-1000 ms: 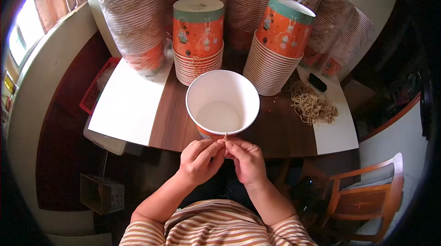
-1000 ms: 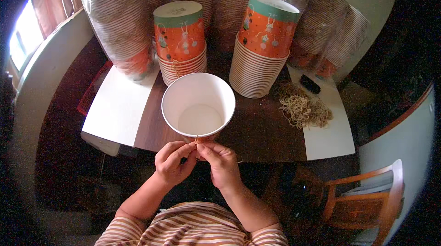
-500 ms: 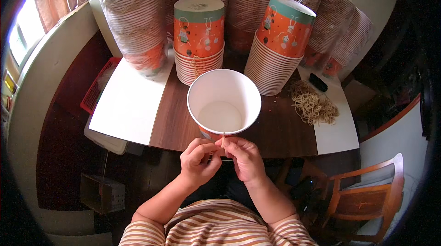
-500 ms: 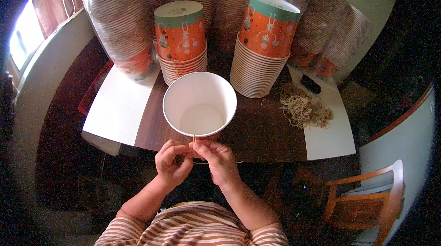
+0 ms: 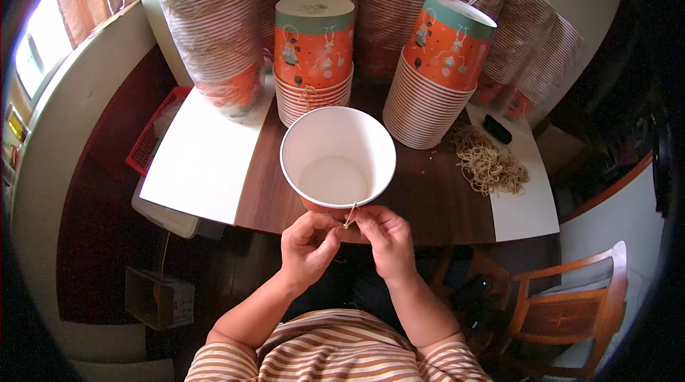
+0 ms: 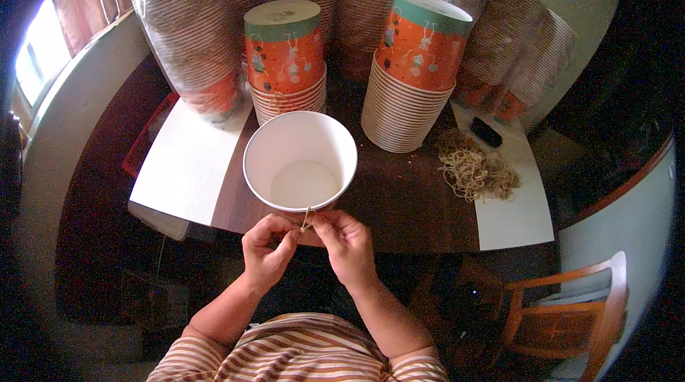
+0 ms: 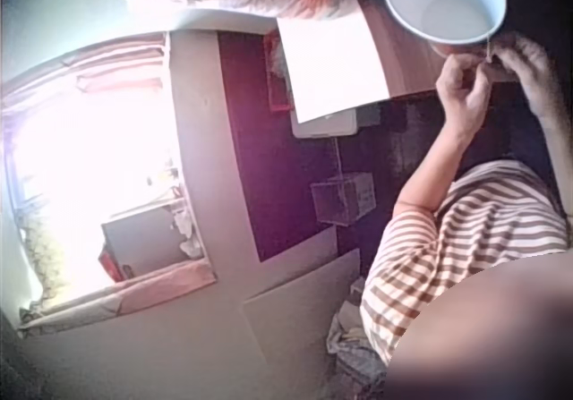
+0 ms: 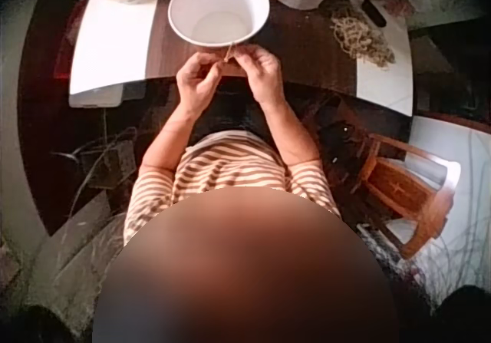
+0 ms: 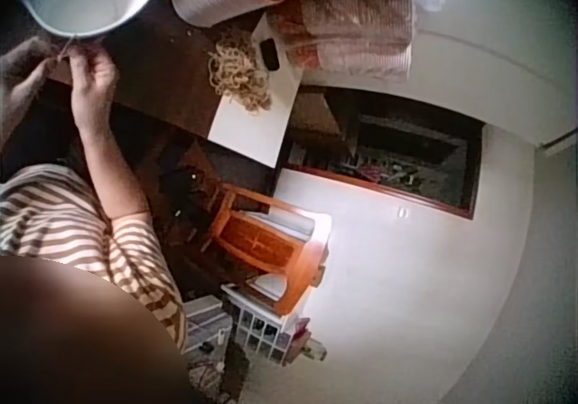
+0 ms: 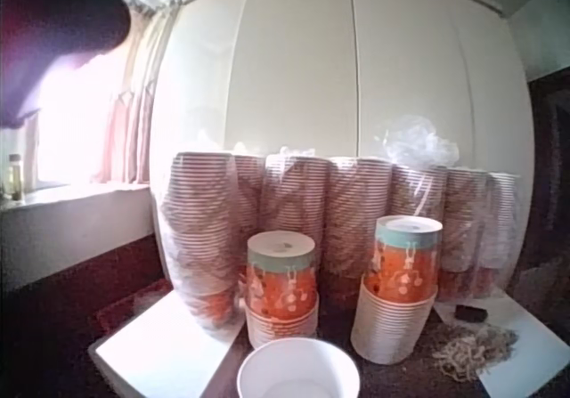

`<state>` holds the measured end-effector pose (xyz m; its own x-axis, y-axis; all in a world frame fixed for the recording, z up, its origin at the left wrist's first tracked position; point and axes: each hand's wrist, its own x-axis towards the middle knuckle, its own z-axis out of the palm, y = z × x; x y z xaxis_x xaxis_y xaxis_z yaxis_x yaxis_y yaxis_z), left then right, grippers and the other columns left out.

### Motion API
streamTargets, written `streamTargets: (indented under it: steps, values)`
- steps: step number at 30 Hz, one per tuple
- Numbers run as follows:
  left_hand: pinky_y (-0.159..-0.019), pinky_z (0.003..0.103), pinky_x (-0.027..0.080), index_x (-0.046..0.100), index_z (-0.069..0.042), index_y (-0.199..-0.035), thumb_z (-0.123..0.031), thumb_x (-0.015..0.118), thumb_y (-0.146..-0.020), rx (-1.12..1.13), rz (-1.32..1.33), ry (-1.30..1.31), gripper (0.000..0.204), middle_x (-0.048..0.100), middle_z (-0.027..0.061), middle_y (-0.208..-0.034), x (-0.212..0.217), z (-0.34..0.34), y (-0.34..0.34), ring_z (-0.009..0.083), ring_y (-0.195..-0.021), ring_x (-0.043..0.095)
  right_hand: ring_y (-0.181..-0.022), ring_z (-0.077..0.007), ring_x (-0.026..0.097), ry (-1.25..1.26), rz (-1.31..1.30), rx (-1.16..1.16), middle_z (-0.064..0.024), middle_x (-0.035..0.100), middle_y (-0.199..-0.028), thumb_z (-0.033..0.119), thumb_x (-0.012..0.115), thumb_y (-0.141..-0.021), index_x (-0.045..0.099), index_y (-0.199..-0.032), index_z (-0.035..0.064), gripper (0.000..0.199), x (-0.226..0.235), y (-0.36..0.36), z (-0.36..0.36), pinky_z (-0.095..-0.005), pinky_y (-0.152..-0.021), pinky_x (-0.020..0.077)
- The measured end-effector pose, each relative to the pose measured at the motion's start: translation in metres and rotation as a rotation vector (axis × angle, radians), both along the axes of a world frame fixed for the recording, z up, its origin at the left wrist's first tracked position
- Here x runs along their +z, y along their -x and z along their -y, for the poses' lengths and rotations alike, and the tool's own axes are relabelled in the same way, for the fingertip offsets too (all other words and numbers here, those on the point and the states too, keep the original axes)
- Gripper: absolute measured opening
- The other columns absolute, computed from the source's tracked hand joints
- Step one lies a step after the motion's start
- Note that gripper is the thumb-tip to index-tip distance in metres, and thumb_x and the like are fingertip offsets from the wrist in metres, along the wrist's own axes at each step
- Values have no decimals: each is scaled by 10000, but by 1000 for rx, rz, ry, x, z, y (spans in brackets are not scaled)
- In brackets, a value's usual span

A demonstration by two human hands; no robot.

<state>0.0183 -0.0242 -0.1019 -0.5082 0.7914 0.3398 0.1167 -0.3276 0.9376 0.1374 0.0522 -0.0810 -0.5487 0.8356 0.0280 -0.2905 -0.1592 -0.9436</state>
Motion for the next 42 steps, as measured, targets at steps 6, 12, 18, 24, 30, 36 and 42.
streamTargets:
  steps: [6, 12, 18, 24, 30, 36, 42]
  values:
    - [-521, 165, 400, 591, 8, -836, 40, 611, -804, 18, -34, -18, 49, 561, -8, -741, -1, -1, 0, 18, -612, 507, -805, -114, 628, 39, -46, 74, -44, 660, -897, 139, 598, -899, 635, -966, -3, 161, -3, 1, 3, -265, -782, 516]
    - [-542, 169, 409, 591, 8, -846, 33, 602, -822, -3, 8, 13, 36, 575, -6, -751, -3, 2, 2, 22, -632, 514, -779, -97, 618, -16, -5, -3, -34, 667, -860, 140, 612, -892, 647, -925, 4, 145, -7, 4, 2, -243, -736, 503]
    - [-579, 172, 433, 593, 16, -853, 15, 594, -844, -45, 133, 33, 9, 598, -7, -769, 2, 1, 1, 26, -661, 531, -738, -103, 612, -229, 140, -144, -48, 676, -811, 152, 619, -886, 643, -895, 3, 151, -14, 4, -1, -248, -683, 485]
    - [-598, 168, 437, 599, 18, -843, 5, 586, -851, -93, 180, 70, 20, 600, -12, -762, 1, 1, 3, 25, -673, 532, -723, -82, 553, -449, 233, -306, -11, 639, -803, 124, 605, -895, 607, -870, -2, 128, -9, 10, 5, -229, -679, 454]
    - [-554, 171, 411, 615, 14, -865, -48, 599, -871, -112, 285, 76, 64, 590, -19, -731, -8, 1, -4, 30, -633, 506, -707, -72, 535, -418, 182, -355, -5, 631, -796, 112, 599, -894, 600, -859, 11, 106, -20, 15, 4, -225, -650, 443]
    - [-535, 162, 398, 639, 11, -972, -88, 598, -895, -133, 393, 162, 132, 611, -13, -760, -31, 17, -10, 28, -620, 498, -752, -68, 557, -179, 66, -82, -31, 644, -904, 85, 590, -893, 621, -936, 16, 86, -26, 0, 5, -197, -667, 451]
    - [-582, 163, 412, 632, 19, -954, -60, 600, -889, -91, 245, 104, 107, 614, -13, -780, -29, 20, -15, 23, -664, 508, -843, -98, 593, -134, 37, 57, -52, 643, -926, 64, 597, -881, 617, -971, 1, 112, -35, 0, 13, -235, -774, 485]
